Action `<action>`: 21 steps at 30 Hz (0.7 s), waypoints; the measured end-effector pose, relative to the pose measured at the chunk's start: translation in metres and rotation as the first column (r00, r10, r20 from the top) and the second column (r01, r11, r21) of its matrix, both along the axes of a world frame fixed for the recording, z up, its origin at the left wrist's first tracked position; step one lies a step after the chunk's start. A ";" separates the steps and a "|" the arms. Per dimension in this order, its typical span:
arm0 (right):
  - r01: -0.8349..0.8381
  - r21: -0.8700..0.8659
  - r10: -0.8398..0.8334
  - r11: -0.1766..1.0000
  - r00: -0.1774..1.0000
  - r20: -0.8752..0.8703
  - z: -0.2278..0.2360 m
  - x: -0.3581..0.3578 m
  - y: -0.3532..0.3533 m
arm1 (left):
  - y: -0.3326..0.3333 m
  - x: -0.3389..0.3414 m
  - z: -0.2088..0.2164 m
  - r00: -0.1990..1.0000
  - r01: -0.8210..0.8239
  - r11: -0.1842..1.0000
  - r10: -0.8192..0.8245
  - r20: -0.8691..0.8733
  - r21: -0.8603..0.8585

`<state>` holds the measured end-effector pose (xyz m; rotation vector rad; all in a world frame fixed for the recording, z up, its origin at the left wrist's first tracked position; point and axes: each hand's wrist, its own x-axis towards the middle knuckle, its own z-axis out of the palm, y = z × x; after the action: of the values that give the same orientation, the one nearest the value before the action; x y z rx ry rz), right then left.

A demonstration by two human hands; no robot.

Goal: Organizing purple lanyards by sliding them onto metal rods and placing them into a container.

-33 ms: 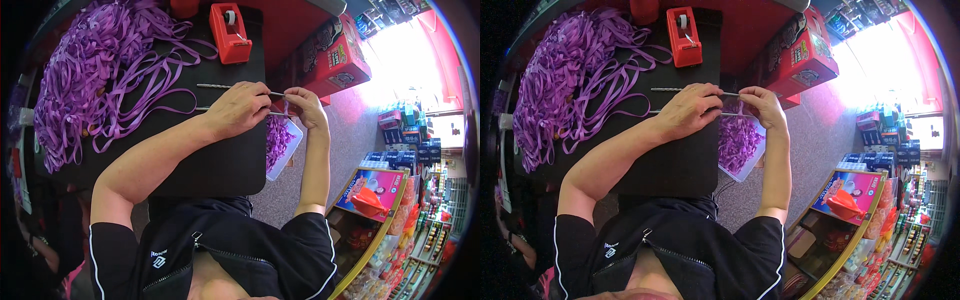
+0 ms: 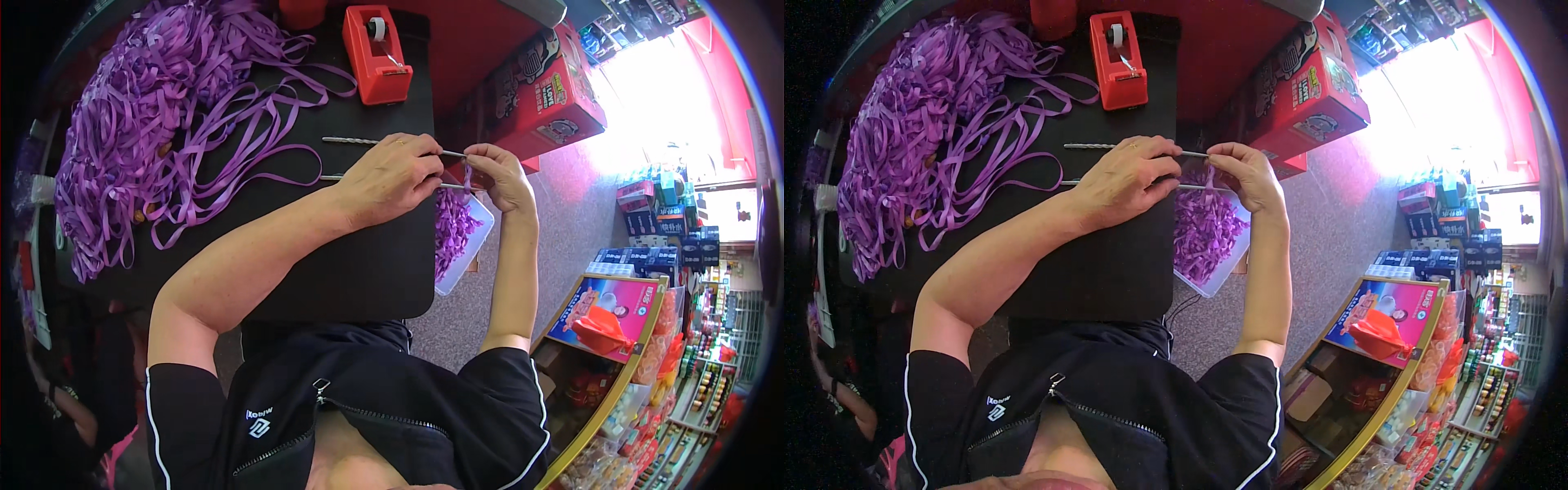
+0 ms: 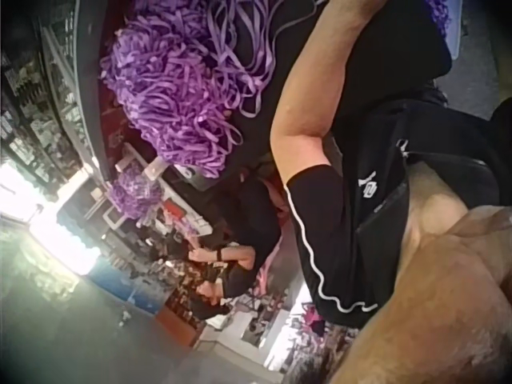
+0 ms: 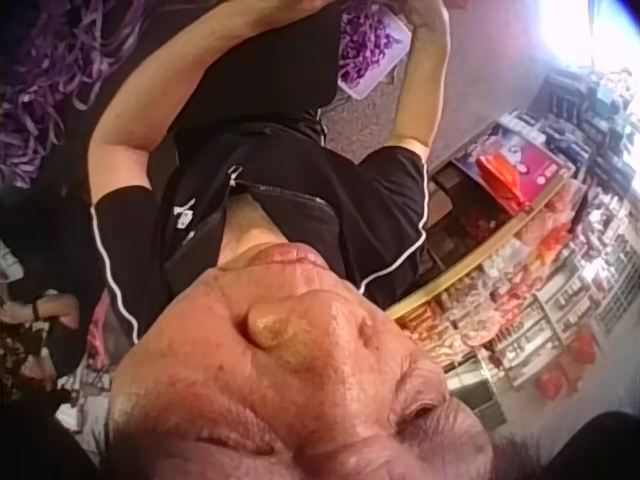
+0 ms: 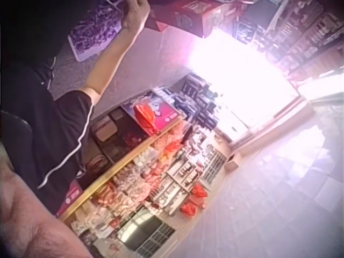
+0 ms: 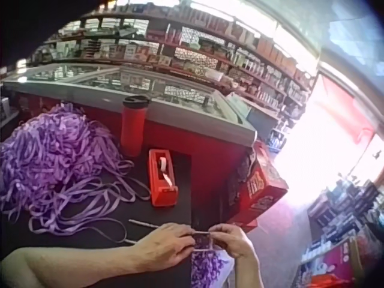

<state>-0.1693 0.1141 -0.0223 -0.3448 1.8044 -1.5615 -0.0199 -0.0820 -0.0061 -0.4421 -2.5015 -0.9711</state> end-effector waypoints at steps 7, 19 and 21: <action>0.132 0.039 -0.135 0.990 0.988 0.081 0.010 0.023 0.018 | 0.000 0.001 -0.002 1.000 0.002 1.000 -0.002 -0.015 0.009; 0.019 0.039 -0.020 0.999 1.000 0.004 -0.003 0.032 0.044 | 0.000 0.001 -0.005 0.999 0.003 1.000 -0.002 -0.041 0.014; 0.039 0.025 -0.038 0.999 0.998 -0.060 0.000 0.029 0.045 | 0.000 0.000 -0.005 0.999 0.003 1.000 -0.002 -0.046 0.016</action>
<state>-0.1398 0.1588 -0.0226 -0.3494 1.8852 -1.5676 -0.0198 -0.0821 -0.0115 -0.4573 -2.4509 -0.9708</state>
